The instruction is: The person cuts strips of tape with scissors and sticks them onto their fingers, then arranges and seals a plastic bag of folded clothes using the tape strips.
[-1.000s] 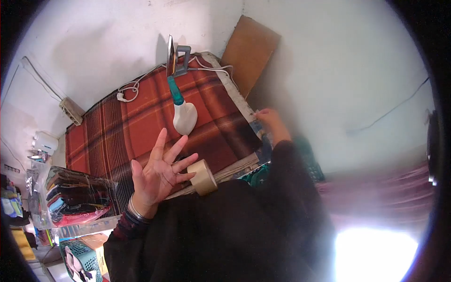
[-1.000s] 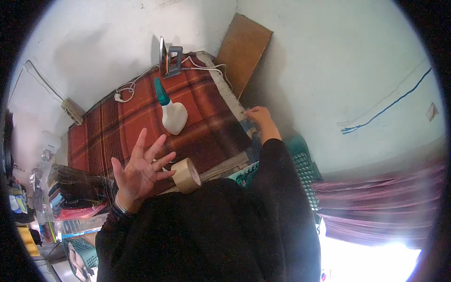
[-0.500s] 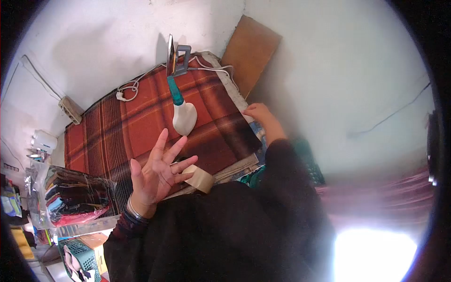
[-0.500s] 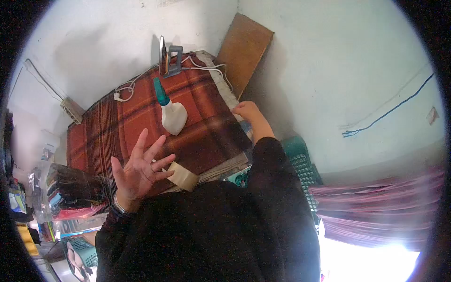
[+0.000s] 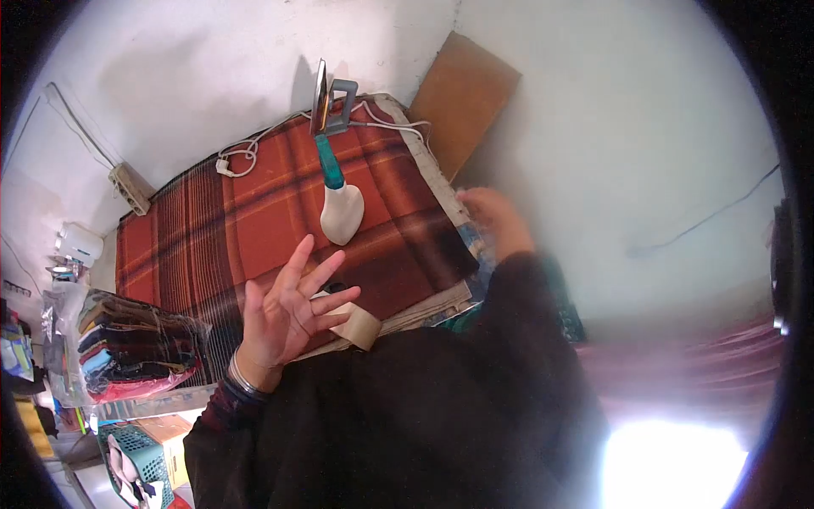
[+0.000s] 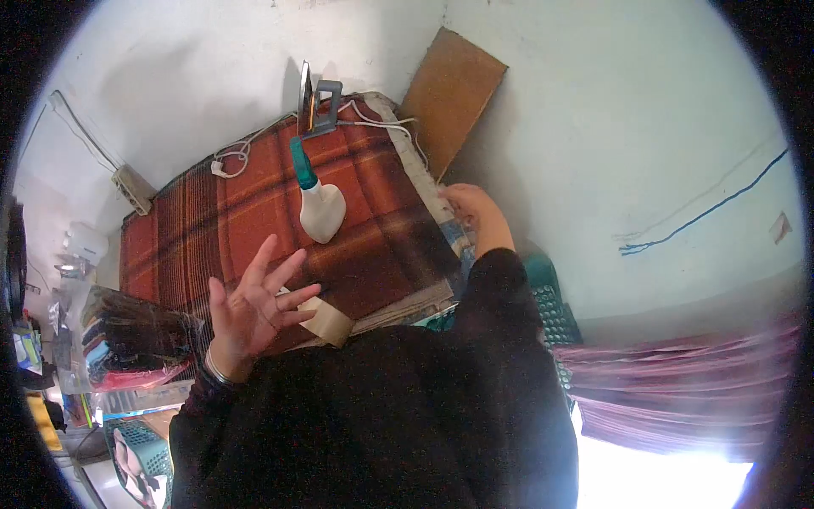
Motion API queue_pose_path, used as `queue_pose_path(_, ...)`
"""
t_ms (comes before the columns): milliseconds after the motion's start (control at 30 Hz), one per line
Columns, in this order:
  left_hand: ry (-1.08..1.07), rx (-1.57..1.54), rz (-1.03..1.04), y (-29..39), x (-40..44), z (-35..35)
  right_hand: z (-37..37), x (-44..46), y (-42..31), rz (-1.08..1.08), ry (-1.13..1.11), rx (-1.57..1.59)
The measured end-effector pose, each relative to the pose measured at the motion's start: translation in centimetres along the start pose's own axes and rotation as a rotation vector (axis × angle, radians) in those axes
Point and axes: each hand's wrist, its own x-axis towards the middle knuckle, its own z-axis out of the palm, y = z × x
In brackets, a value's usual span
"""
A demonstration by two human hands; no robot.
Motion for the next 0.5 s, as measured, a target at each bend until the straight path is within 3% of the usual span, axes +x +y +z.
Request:
queue_pose_path(67, 0.030, 0.045, -0.015, -0.1, 0.5, 0.0, 0.5, 1.8, -0.1, 0.273, -0.446, 0.380)
queue_pose_path(133, 0.078, 0.073, -0.120, -0.3, 1.3, 0.1, 2.9, -2.3, -3.4, 0.269, -0.765, 0.554)
queue_pose_path(200, 0.023, -0.011, -0.148, -0.8, 2.0, -0.2, 5.8, -6.5, -6.6, 0.112, -1.019, 0.519)
queue_pose_path(233, -0.048, -0.091, -0.188, -1.0, 2.3, -0.3, 7.1, -7.9, -7.5, 0.115, -1.029, 0.518)
queue_pose_path(300, -0.061, -0.086, -0.212, -1.4, 2.7, -0.1, 8.8, -9.6, -8.3, 0.194, -1.275, 0.573)
queue_pose_path(400, -0.080, -0.120, -0.225, -1.5, 2.6, -0.2, 9.2, -9.8, -8.3, 0.313, -1.229, 0.571)
queue_pose_path(500, 0.005, -0.084, -0.201, -1.1, 2.2, -0.2, 8.7, -9.9, -8.4, 0.293, -1.135, 0.545)
